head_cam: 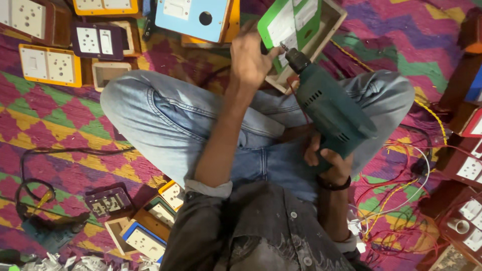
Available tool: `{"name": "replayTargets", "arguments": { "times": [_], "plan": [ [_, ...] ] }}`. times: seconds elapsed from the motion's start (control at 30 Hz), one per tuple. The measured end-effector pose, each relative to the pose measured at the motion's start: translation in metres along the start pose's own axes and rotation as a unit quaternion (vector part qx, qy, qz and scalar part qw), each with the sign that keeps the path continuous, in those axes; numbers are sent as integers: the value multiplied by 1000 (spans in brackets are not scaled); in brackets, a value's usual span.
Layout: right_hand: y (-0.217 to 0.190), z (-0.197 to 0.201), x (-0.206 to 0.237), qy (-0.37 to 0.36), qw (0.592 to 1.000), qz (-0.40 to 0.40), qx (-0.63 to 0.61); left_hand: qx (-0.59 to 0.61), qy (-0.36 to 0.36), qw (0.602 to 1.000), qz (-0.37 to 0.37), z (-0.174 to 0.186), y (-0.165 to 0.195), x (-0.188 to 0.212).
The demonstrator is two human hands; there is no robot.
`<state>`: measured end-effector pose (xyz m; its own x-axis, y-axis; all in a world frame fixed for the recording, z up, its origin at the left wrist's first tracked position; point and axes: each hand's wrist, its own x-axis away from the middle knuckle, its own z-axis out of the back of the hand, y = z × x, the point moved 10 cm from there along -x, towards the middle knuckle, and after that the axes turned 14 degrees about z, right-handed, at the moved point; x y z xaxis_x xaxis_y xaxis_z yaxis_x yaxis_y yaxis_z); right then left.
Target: The person uses a corded electric drill to fasten screws into the wooden frames of small electrical panels. They handle multiple panels of different colors, drilling into the corners to secure the components.
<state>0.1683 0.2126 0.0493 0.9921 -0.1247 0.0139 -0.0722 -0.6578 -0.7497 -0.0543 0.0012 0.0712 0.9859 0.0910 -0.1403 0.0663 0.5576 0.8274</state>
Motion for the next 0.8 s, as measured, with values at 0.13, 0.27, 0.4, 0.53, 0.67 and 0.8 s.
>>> {"name": "replayTargets", "arguments": {
  "times": [0.13, 0.27, 0.4, 0.53, 0.67, 0.8],
  "plan": [
    [3, -1, 1, 1, 1000, -1, -8, 18, 48, 998, 48, 9, -2, 5],
    [3, -3, 0, 0, 1000, -1, -2, 45, 29, 998, 27, 9, 1, 3],
    [0, -5, -1, -3, 1000, -2, -12, 90, 21, 995, -35, 11, 13, 2],
    [1, -3, 0, -2, 1000, 3, -4, 62, 6, 998, -11, 11, 13, 3],
    [6, 5, 2, 12, 999, -6, 35, 54, 7, 998, -43, 16, 22, 4],
    [2, 0, 1, 6, 997, 13, 77, 37, -9, 996, -83, 16, 31, 2]
  ]
}}
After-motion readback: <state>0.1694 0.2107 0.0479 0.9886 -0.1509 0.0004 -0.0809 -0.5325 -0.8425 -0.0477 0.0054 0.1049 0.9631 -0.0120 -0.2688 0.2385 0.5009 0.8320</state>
